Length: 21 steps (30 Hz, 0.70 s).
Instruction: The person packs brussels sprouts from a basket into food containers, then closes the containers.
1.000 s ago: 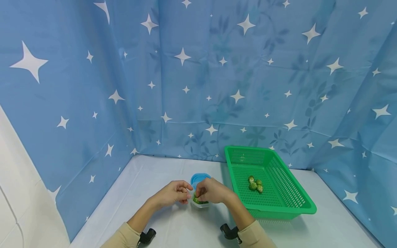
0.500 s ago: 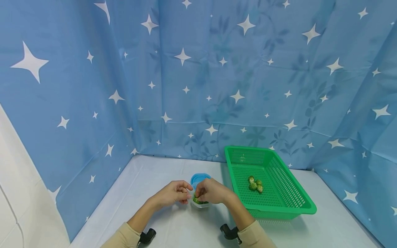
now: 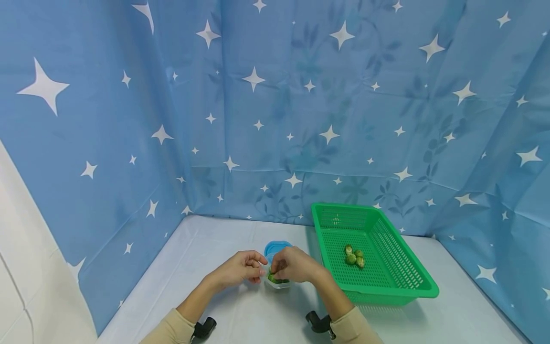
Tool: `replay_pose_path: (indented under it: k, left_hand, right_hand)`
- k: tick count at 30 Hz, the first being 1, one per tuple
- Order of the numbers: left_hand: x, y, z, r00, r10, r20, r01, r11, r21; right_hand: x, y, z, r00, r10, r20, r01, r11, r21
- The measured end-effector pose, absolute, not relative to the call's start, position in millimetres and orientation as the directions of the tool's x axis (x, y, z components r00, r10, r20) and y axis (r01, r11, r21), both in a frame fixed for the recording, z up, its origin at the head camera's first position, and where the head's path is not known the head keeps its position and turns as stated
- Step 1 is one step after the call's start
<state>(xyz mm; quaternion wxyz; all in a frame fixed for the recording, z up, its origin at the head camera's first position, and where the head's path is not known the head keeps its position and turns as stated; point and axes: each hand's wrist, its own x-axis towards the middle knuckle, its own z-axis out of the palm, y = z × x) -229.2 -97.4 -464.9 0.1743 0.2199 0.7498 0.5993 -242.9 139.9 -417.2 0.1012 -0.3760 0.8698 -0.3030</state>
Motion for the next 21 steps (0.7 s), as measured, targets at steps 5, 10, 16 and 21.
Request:
replay_pose_path:
  k: [5,10,16,21]
  left_hand:
    - [-229.3,-96.9,-465.0,-0.845,0.535,-0.001,0.114,0.182,0.977]
    - [-229.1,-97.2,-465.0,-0.842,0.539,-0.003,0.111,0.179,0.978]
    - [-228.8,-97.8,-464.7,-0.838,0.545,-0.006,0.114,0.186,0.976]
    - [-228.7,-97.6,-464.5,-0.840,0.542,0.001,0.125,0.193,0.973]
  right_hand:
    - [-242.4,141.1,-416.3,-0.710,-0.702,0.055,-0.589,0.549,-0.593]
    - [-241.1,143.3,-411.4,-0.719,-0.687,0.102,-0.603,0.544,-0.583]
    - [-237.7,147.5,-397.8,-0.746,-0.625,0.230,-0.623,0.532,-0.574]
    - [-233.2,151.4,-383.1,-0.748,-0.582,0.319,-0.644,0.520,-0.562]
